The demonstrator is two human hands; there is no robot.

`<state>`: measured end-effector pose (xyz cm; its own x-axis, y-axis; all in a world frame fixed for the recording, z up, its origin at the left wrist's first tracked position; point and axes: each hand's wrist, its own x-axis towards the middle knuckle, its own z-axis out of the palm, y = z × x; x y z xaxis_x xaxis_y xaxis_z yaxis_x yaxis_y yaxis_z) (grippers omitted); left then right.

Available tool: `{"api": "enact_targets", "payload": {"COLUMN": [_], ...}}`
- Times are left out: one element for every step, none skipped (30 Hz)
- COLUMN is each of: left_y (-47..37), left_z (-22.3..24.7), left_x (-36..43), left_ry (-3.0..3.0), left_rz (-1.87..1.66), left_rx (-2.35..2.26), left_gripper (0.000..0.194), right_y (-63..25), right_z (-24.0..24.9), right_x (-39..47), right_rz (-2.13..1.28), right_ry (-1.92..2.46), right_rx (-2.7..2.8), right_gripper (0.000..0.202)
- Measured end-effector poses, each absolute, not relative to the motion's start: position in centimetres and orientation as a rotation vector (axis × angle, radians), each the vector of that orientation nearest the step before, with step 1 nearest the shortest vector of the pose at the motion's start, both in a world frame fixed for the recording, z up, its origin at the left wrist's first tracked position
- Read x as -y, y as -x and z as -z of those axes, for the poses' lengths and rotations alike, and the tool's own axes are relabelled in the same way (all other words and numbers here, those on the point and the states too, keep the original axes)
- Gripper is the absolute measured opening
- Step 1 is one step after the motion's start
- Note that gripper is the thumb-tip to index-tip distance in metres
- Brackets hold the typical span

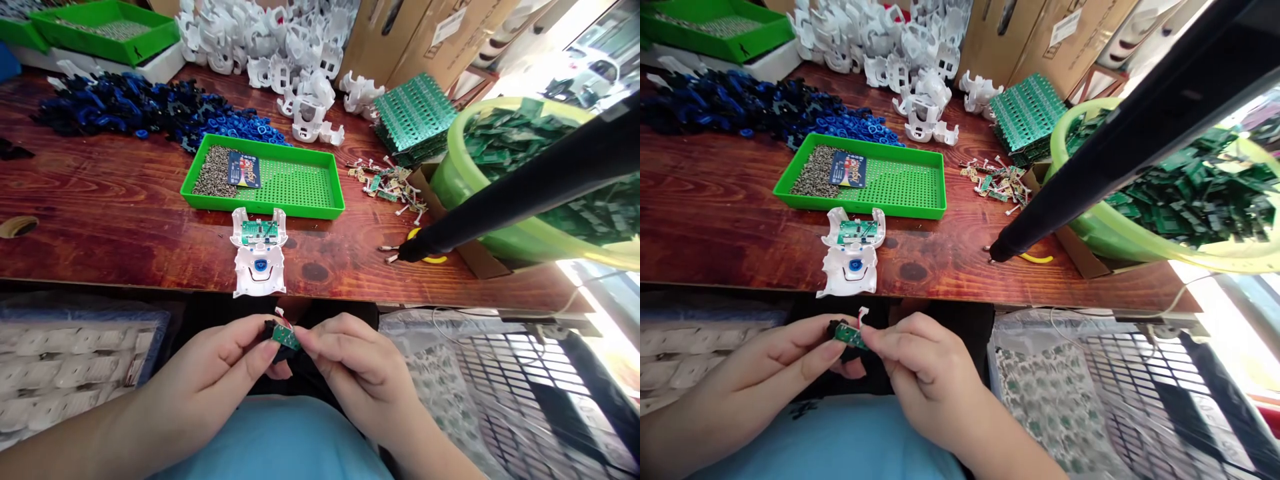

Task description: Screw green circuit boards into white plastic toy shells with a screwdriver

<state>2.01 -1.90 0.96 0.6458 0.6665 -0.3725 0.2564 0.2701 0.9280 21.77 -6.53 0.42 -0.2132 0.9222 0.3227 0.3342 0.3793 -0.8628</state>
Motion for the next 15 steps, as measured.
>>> {"api": "enact_targets", "payload": {"left_y": [-2.02,-2.03,-2.05,-2.08,-2.13,-2.20,-2.30,-2.42,-2.53,-2.63,-2.70,-2.73,-2.73,-2.69,-2.61], "left_z": [-0.93,-0.92,-0.91,-0.90,-0.88,-0.87,-0.85,-0.85,-0.86,-0.90,-0.97,-1.06,-1.17,-1.28,-1.38], "left_x": [1.96,2.03,2.09,2.14,2.18,2.19,2.20,2.19,2.18,2.17,2.15,2.13,2.09,2.03,1.95], "left_ry": [-1.333,-1.349,-1.361,-1.368,-1.374,-1.382,-1.398,-1.417,-1.442,-1.470,-1.500,-1.527,-1.550,-1.570,-1.587], "left_rz": [-0.328,-0.320,-0.320,-0.322,-0.330,-0.338,-0.350,-0.360,-0.373,-0.386,-0.403,-0.418,-0.427,-0.422,-0.405], "left_rx": [-0.874,-0.866,-0.851,-0.837,-0.823,-0.815,-0.816,-0.827,-0.842,-0.854,-0.856,-0.860,-0.865,-0.866,-0.867], "left_gripper": [0.025,0.026,0.026,0.025,0.025,0.024,0.023,0.022,0.022,0.022,0.021,0.021,0.021,0.021,0.021], "right_y": [-21.75,-21.73,-21.71,-21.69,-21.67,-21.64,-21.60,-21.54,-21.48,-21.40,-21.32,-21.24,-21.15,-21.07,-20.99], "right_z": [-0.42,-0.41,-0.39,-0.34,-0.28,-0.18,-0.08,0.04,0.15,0.23,0.29,0.30,0.27,0.20,0.12], "right_x": [6.59,6.64,6.68,6.72,6.74,6.75,6.77,6.78,6.80,6.82,6.84,6.85,6.86,6.87,6.88], "right_rz": [-0.833,-0.834,-0.831,-0.825,-0.818,-0.812,-0.808,-0.804,-0.799,-0.791,-0.778,-0.764,-0.743,-0.720,-0.699], "right_ry": [1.119,1.131,1.144,1.154,1.163,1.169,1.172,1.172,1.168,1.162,1.153,1.142,1.133,1.127,1.122], "right_rx": [1.739,1.728,1.713,1.697,1.684,1.673,1.663,1.657,1.657,1.662,1.667,1.675,1.685,1.696,1.704], "right_gripper": [0.043,0.042,0.041,0.041,0.040,0.040,0.040,0.040,0.041,0.042,0.043,0.043,0.044,0.044,0.044]}}
